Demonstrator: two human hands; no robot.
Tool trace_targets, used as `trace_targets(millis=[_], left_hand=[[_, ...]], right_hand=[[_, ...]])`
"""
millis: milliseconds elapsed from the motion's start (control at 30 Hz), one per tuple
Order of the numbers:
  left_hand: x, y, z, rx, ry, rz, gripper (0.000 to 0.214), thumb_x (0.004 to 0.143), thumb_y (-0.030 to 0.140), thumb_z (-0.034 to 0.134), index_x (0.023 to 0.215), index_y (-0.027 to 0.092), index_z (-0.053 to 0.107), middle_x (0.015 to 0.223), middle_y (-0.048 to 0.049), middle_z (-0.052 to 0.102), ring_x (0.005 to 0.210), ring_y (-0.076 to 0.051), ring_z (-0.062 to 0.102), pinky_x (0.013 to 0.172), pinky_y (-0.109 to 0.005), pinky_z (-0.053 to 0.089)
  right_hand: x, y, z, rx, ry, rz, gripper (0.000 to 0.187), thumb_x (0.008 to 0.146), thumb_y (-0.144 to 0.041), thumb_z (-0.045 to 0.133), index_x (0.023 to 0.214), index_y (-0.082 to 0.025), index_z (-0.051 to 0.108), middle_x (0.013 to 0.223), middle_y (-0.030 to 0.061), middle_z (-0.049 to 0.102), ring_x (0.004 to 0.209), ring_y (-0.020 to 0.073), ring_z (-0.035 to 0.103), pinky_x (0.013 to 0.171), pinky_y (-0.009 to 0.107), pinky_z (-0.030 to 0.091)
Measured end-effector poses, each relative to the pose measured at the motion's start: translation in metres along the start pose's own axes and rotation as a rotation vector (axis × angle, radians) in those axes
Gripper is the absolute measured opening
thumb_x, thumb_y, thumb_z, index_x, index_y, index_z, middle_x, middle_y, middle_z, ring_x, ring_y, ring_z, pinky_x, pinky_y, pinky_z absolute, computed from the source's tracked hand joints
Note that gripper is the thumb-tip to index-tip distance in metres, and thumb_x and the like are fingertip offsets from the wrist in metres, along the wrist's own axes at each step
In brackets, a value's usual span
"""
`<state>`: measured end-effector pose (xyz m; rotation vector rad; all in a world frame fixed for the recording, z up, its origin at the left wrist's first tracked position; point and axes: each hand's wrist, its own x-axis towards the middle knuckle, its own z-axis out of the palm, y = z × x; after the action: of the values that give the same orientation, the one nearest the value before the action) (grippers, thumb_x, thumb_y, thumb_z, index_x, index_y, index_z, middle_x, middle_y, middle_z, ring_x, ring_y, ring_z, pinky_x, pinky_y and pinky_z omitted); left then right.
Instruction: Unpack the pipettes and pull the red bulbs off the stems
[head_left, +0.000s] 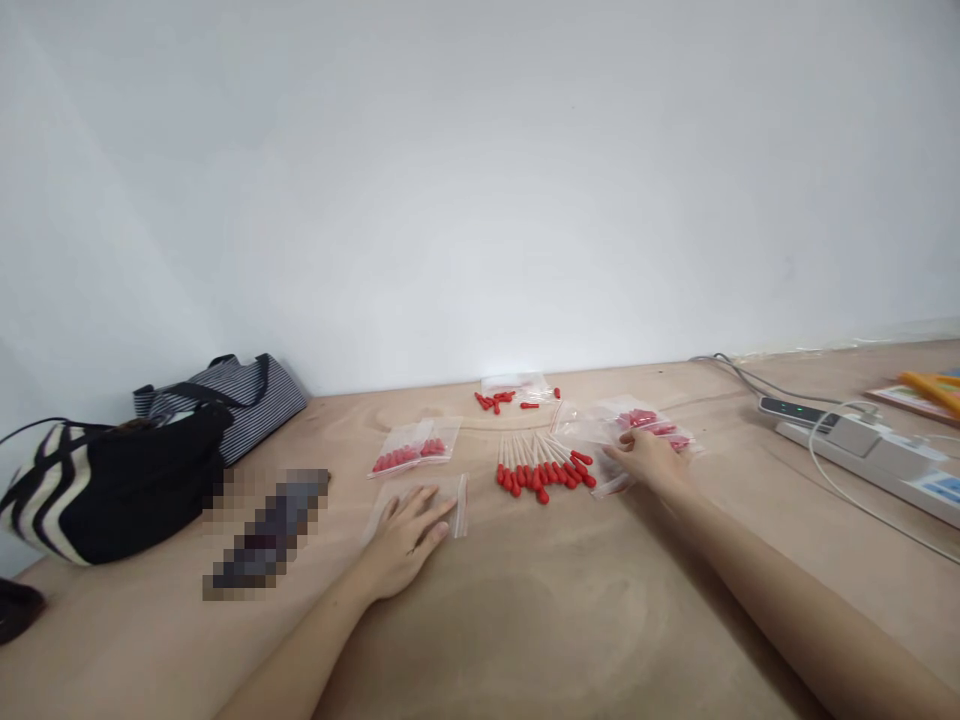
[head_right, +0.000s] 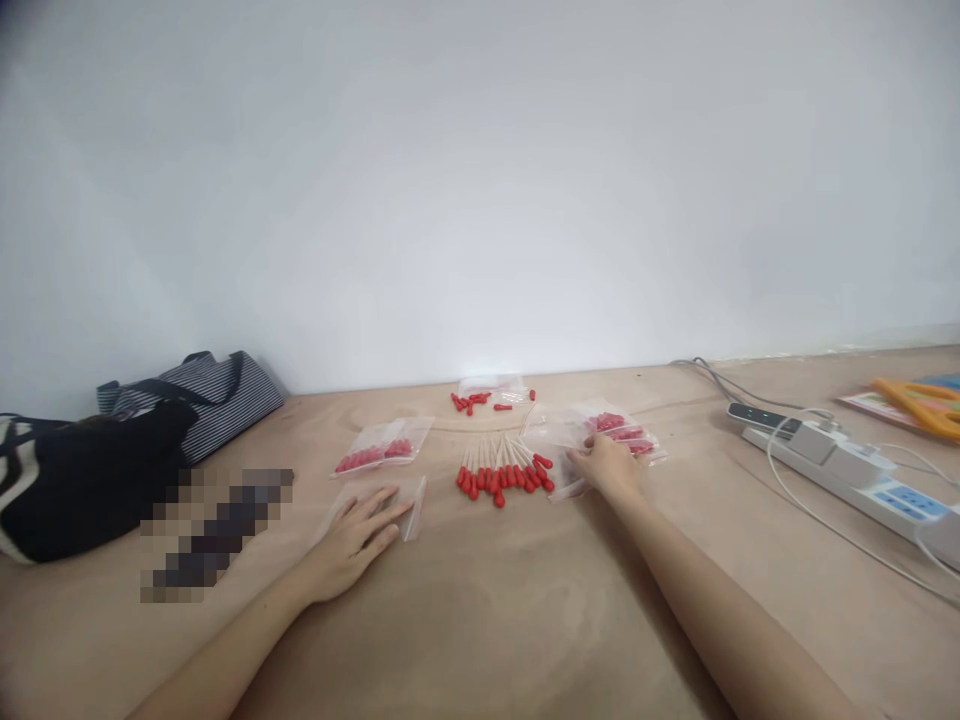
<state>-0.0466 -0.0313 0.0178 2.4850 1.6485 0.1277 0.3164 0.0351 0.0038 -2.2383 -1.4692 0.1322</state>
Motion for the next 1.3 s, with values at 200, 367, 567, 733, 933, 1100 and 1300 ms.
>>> trace_targets(millis=[200, 367, 567, 733, 933, 1100, 1300], left_hand=[[0.008, -0.015, 0.002, -0.007, 0.098, 0.034, 0.04, 0.086, 0.037, 0.033, 0.124, 0.028, 0.042, 0.132, -0.0053, 0.04, 0.122, -0.022, 0.032, 0.1, -0.046, 0.022], [0.013, -0.017, -0.003, -0.031, 0.133, 0.063, 0.039, 0.085, 0.036, 0.037, 0.121, 0.025, 0.046, 0.129, -0.0065, 0.044, 0.119, -0.022, 0.036, 0.098, -0.046, 0.025], [0.02, -0.024, -0.003, -0.043, 0.179, 0.081, 0.036, 0.084, 0.03, 0.038, 0.117, 0.022, 0.05, 0.126, -0.0063, 0.047, 0.117, -0.022, 0.039, 0.098, -0.044, 0.028], [0.031, -0.033, -0.002, -0.059, 0.22, 0.095, 0.035, 0.083, 0.027, 0.037, 0.115, 0.02, 0.052, 0.125, -0.0058, 0.048, 0.115, -0.019, 0.041, 0.097, -0.039, 0.032], [0.038, -0.035, -0.003, 0.072, 0.427, 0.014, 0.028, 0.081, 0.026, 0.038, 0.092, 0.017, 0.062, 0.101, -0.0073, 0.061, 0.098, -0.02, 0.053, 0.089, -0.035, 0.039], [0.038, -0.039, -0.008, 0.268, 0.601, -0.177, 0.025, 0.077, 0.026, 0.044, 0.094, 0.018, 0.061, 0.097, -0.0087, 0.061, 0.093, -0.024, 0.053, 0.083, -0.035, 0.04], [0.042, -0.057, -0.017, 0.218, 0.52, -0.263, 0.029, 0.082, 0.023, 0.036, 0.093, 0.023, 0.063, 0.098, -0.0041, 0.065, 0.087, -0.021, 0.059, 0.074, -0.03, 0.044]], right_hand=[[0.005, 0.008, 0.01, 0.076, -0.108, -0.038, 0.024, 0.06, -0.044, 0.057, 0.063, -0.021, 0.065, 0.064, 0.0055, 0.063, 0.071, 0.0237, 0.058, 0.074, 0.04, 0.036], [0.018, 0.008, 0.004, 0.106, 0.087, 0.009, 0.025, 0.067, -0.043, 0.049, 0.067, -0.024, 0.065, 0.073, 0.0049, 0.065, 0.081, 0.0269, 0.054, 0.079, 0.048, 0.028], [0.04, 0.014, -0.001, 0.134, 0.299, 0.085, 0.028, 0.07, -0.044, 0.045, 0.073, -0.025, 0.065, 0.079, 0.005, 0.063, 0.086, 0.025, 0.049, 0.078, 0.047, 0.023], [0.049, 0.021, 0.006, 0.118, 0.345, 0.058, 0.031, 0.074, -0.042, 0.04, 0.081, -0.025, 0.065, 0.085, 0.0056, 0.061, 0.089, 0.0239, 0.044, 0.078, 0.045, 0.02], [0.038, 0.012, 0.008, 0.036, 0.48, -0.037, 0.036, 0.075, -0.041, 0.04, 0.096, -0.02, 0.061, 0.101, 0.0115, 0.055, 0.096, 0.026, 0.041, 0.082, 0.045, 0.017], [-0.005, 0.001, 0.011, 0.118, 0.534, -0.388, 0.027, 0.076, -0.036, 0.042, 0.086, -0.021, 0.062, 0.092, 0.0065, 0.058, 0.09, 0.0217, 0.046, 0.084, 0.041, 0.016], [-0.052, 0.0, 0.007, 0.199, 0.471, -0.661, 0.018, 0.077, -0.029, 0.046, 0.077, -0.024, 0.063, 0.083, 0.0025, 0.06, 0.082, 0.0177, 0.05, 0.084, 0.038, 0.017]])
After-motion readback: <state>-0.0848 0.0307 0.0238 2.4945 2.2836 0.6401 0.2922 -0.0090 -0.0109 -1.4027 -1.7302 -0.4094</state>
